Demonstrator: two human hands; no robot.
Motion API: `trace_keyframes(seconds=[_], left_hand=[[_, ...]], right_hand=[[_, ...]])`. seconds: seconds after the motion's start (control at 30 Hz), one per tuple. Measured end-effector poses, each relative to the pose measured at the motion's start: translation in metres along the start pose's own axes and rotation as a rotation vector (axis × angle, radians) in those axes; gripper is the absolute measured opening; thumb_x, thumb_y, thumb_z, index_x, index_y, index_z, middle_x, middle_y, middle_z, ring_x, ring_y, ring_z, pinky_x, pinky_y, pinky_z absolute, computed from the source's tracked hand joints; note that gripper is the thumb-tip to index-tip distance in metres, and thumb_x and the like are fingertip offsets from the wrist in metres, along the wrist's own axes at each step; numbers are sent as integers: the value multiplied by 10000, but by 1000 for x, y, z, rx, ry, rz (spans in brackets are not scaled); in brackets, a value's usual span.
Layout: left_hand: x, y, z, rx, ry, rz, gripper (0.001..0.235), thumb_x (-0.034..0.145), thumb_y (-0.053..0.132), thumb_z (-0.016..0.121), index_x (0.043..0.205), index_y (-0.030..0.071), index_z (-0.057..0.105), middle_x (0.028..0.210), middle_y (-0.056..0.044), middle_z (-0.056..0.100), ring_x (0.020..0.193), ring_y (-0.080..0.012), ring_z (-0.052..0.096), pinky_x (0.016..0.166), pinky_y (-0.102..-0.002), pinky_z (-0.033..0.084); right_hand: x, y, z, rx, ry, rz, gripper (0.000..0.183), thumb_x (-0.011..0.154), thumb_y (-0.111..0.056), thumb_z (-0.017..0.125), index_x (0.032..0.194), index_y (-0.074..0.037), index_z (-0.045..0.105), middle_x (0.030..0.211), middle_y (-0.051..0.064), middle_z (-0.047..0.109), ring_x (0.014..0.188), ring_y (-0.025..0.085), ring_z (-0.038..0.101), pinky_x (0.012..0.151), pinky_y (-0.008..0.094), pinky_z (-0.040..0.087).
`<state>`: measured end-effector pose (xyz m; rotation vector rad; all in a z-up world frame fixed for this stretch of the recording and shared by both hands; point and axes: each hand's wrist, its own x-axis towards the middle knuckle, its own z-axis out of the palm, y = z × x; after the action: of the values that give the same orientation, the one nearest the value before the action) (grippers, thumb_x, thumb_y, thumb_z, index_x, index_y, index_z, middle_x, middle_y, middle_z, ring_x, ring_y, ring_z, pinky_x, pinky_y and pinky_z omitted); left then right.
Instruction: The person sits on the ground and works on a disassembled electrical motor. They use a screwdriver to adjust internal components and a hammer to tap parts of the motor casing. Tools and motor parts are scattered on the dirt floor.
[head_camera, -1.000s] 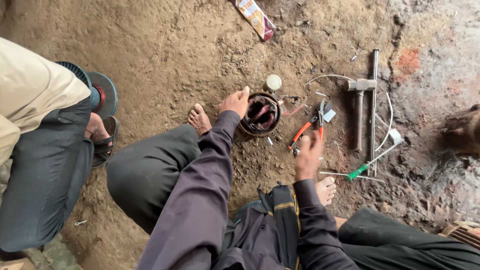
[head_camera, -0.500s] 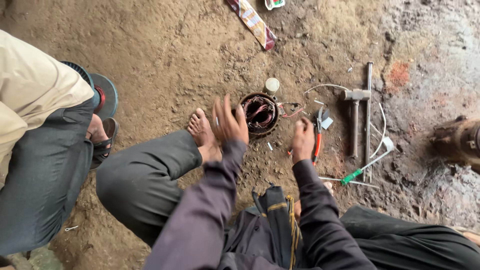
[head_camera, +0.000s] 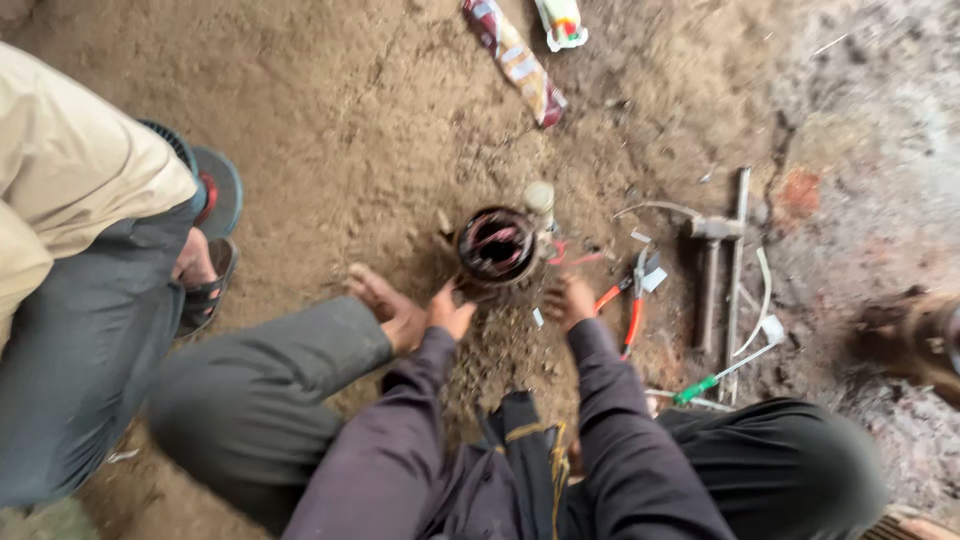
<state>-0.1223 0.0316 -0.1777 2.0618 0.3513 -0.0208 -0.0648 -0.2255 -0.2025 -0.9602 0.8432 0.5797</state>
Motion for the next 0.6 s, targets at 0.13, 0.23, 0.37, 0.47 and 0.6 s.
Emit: trace_keyframes(seconds=[0.13, 0.23, 0.37, 0.47, 0.6], left_hand=[[25, -22, -26, -348, -159, -151, 722, 728, 4, 749, 1427, 17, 569, 1230, -155, 739, 1119, -276, 673, 946, -372, 525], [33, -33, -49, -170, -323, -212, 692, 812, 18, 817, 1443, 23, 534, 1348, -107, 652, 1232, -200, 585, 1022, -338, 464], [49, -24, -45, -213, -324, -155, 751, 773, -8, 818, 1461, -6, 519, 1320, -117, 691, 1199, -172, 613, 1026, -316, 496], [50, -16, -49, -447, -379, -273, 789, 749, -96, 740, 1484, 30, 484, 1299, -114, 688, 1136, -212, 648, 974, -340, 548], [56, -16, -62, -290, -410, -271, 758, 764, -120, 730, 1477, 48, 536, 1283, -109, 706, 1125, -226, 659, 974, -336, 547]], right_hand=[[3, 13, 17, 70, -86, -48, 507, 900, -249, 521, 1399, -164, 543, 1345, 107, 644, 1161, 346, 650, 963, 537, 534], [1, 32, 24, 150, -75, -34, 361, 915, -228, 585, 1263, -141, 622, 1335, 104, 627, 1156, 316, 631, 966, 525, 538], [-2, 23, 34, 275, -103, 14, 164, 908, -251, 622, 987, -113, 662, 1152, 115, 702, 1039, 309, 688, 910, 503, 565], [-13, 17, 44, 335, -136, 44, 177, 844, -237, 630, 945, -92, 640, 1022, 92, 740, 997, 325, 717, 908, 542, 598], [-25, 16, 54, 197, -49, 64, 362, 871, -480, 605, 1010, -151, 670, 1002, 84, 702, 989, 329, 669, 885, 545, 515]])
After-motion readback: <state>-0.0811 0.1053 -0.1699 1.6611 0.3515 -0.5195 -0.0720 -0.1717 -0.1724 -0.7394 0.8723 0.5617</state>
